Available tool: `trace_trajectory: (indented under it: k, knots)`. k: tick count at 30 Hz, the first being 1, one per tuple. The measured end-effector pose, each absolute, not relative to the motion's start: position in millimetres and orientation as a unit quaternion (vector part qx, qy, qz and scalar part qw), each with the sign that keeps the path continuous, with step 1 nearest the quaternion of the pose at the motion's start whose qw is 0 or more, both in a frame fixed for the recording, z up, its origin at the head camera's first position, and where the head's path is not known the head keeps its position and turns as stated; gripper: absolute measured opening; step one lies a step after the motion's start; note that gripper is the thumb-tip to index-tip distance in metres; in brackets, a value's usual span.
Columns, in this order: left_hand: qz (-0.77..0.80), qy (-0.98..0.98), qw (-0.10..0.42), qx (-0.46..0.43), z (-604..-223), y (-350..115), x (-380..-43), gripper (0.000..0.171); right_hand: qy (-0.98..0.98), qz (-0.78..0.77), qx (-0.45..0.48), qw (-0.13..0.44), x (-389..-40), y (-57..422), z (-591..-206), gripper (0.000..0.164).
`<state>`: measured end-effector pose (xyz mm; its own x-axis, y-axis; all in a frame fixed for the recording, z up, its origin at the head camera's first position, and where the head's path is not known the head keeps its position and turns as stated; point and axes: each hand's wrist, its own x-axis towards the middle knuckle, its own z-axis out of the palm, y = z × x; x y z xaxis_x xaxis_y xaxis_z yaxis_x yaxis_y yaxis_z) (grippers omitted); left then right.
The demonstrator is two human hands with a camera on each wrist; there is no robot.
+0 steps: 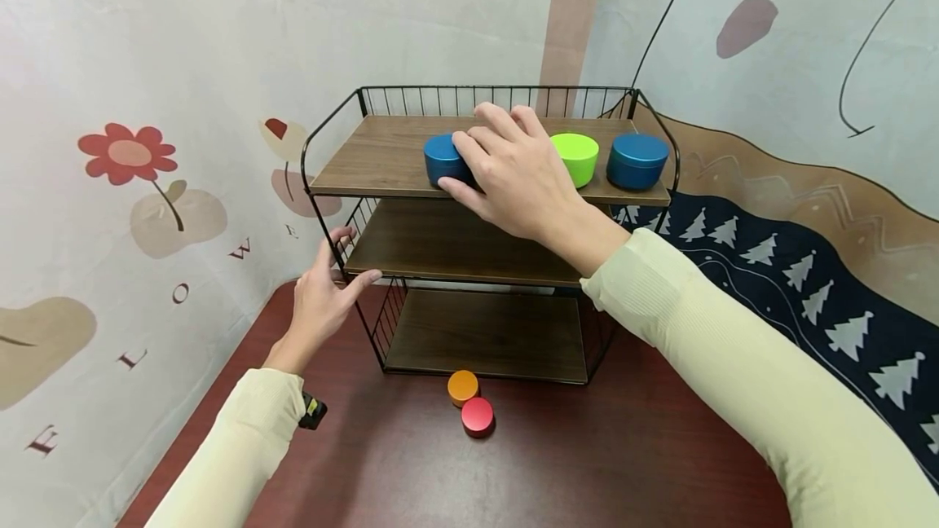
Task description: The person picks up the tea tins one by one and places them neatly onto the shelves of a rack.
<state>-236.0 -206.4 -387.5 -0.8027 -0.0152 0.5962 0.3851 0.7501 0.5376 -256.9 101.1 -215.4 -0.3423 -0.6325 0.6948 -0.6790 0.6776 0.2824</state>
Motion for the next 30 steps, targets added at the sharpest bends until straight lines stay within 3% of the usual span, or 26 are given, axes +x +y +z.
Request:
trace_trajectory:
  k: [17, 30]
  knots:
    - [-0.343, -0.886, 0.294, -0.106, -388, -206, -237, 0.074, -0.795, 0.063, 0.404, 0.447, -236, 118, -211, 0.057]
    - [-0.343, -0.887, 0.292, -0.105, -388, -206, -236, 0.075, -0.75, 0.137, 0.426, 0.487, -212, 123, -233, 0.052]
